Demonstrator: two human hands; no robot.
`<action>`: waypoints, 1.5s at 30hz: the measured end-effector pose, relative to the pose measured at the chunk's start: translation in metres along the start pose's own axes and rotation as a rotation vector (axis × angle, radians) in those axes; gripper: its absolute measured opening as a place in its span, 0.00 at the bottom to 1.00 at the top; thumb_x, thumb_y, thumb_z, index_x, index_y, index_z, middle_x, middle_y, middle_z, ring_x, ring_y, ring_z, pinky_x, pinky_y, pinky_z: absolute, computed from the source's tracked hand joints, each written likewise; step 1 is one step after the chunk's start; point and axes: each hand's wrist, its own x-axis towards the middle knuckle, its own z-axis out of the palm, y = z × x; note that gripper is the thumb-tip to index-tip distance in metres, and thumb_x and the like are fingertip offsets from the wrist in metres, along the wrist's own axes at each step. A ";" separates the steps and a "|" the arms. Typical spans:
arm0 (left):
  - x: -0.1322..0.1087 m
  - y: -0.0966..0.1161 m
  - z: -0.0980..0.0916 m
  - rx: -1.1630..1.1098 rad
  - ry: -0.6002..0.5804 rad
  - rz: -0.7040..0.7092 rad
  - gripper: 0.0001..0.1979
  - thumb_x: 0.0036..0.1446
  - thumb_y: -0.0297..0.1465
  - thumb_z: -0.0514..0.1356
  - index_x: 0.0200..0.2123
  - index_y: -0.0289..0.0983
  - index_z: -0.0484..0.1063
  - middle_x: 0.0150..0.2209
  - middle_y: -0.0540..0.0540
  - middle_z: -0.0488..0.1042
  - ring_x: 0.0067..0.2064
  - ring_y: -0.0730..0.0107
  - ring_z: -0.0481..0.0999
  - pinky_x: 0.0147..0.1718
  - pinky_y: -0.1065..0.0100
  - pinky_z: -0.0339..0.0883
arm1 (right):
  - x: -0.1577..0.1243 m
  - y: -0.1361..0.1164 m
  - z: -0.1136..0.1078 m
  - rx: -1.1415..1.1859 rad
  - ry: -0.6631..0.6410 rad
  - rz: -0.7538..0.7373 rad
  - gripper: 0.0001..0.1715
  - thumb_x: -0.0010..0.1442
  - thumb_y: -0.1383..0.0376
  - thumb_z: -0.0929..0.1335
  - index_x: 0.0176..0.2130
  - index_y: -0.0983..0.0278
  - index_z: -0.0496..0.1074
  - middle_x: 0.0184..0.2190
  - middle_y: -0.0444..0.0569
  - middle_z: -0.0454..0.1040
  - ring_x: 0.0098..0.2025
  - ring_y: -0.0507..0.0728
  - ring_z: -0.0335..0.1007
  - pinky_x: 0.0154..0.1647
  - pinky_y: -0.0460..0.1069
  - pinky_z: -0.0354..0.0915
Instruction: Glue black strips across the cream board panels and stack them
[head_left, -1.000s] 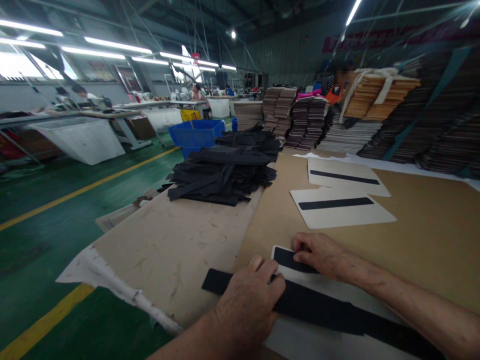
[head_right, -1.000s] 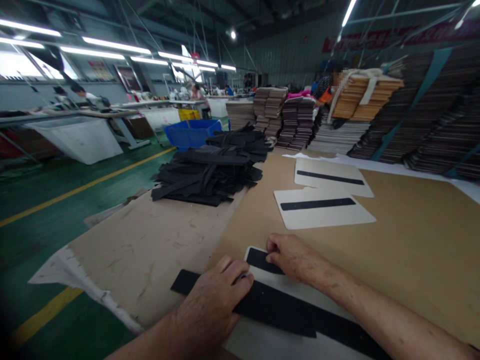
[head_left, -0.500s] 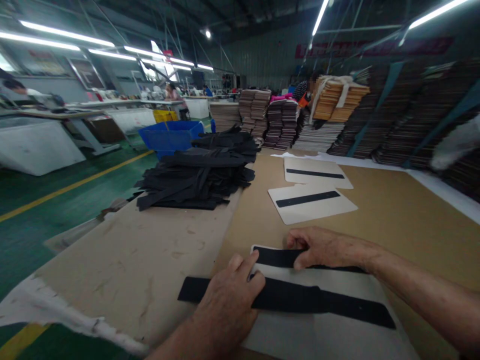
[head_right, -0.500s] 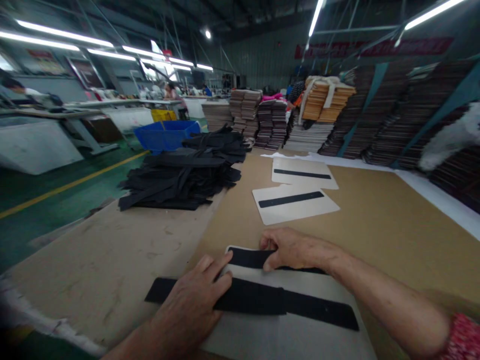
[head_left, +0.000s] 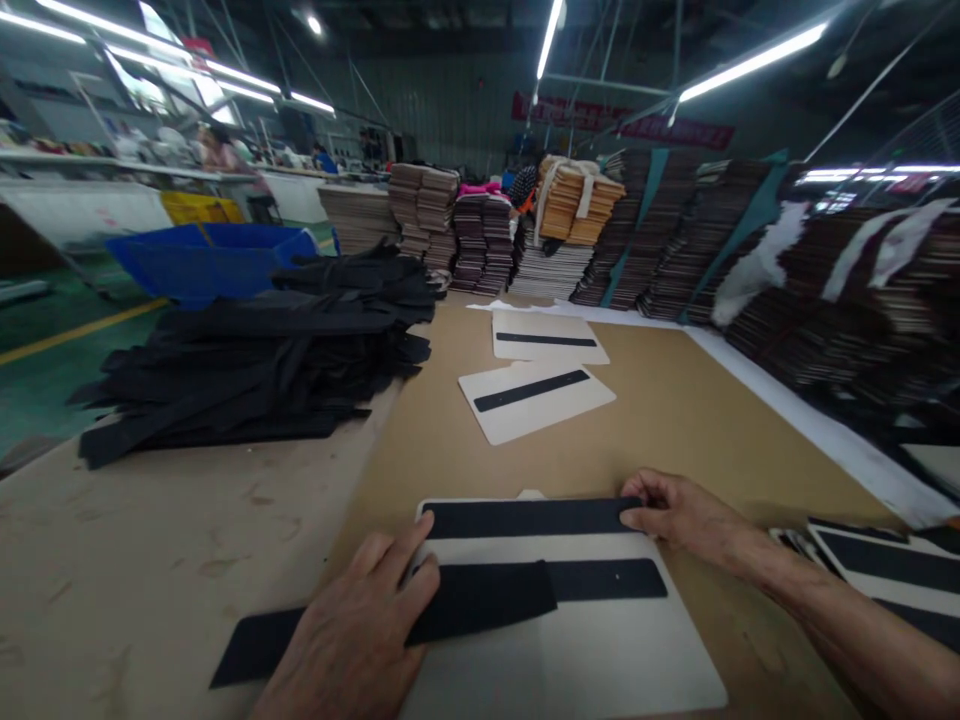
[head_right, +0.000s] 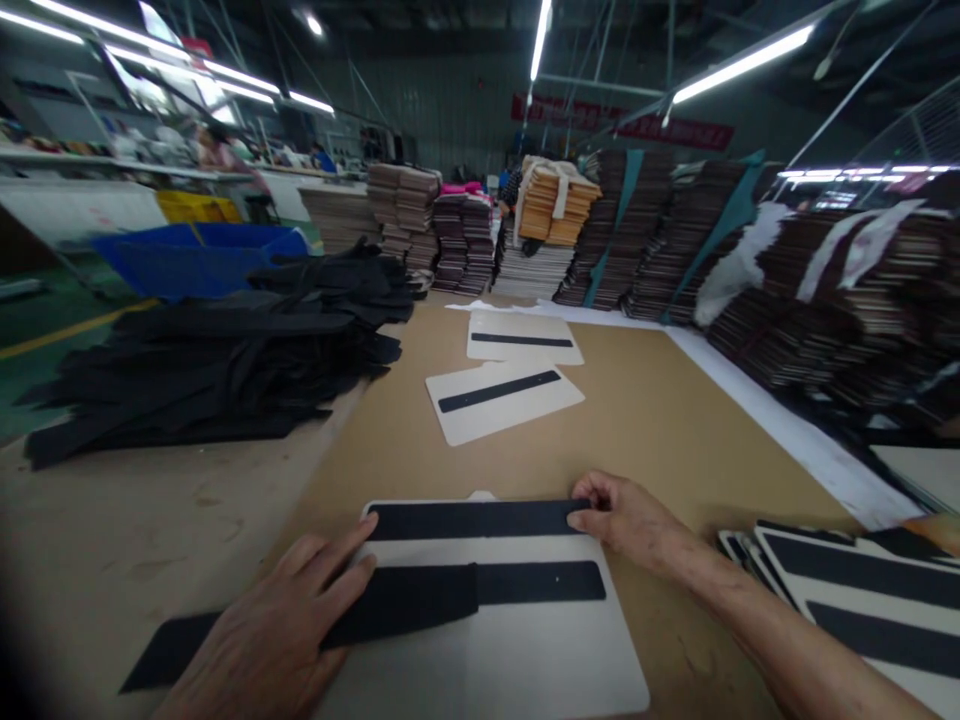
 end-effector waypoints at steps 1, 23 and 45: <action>0.000 -0.001 0.001 0.003 0.009 0.003 0.28 0.45 0.23 0.55 0.51 0.42 0.73 0.67 0.46 0.57 0.58 0.49 0.64 0.55 0.46 0.64 | -0.002 0.000 0.001 -0.023 0.023 -0.013 0.12 0.51 0.58 0.69 0.32 0.62 0.66 0.25 0.39 0.62 0.27 0.50 0.56 0.27 0.46 0.54; 0.000 -0.006 0.006 0.047 0.008 0.013 0.29 0.46 0.24 0.54 0.53 0.41 0.72 0.67 0.46 0.58 0.59 0.48 0.64 0.57 0.45 0.64 | -0.003 -0.012 0.002 -0.417 0.150 0.004 0.10 0.53 0.64 0.69 0.34 0.61 0.63 0.29 0.42 0.69 0.31 0.52 0.64 0.32 0.47 0.57; 0.014 0.014 -0.016 0.130 0.078 0.047 0.29 0.54 0.27 0.52 0.60 0.36 0.66 0.55 0.38 0.70 0.57 0.52 0.67 0.57 0.51 0.64 | -0.042 -0.046 0.059 -1.203 0.165 -0.288 0.37 0.59 0.76 0.60 0.64 0.54 0.59 0.47 0.58 0.71 0.44 0.64 0.69 0.31 0.53 0.70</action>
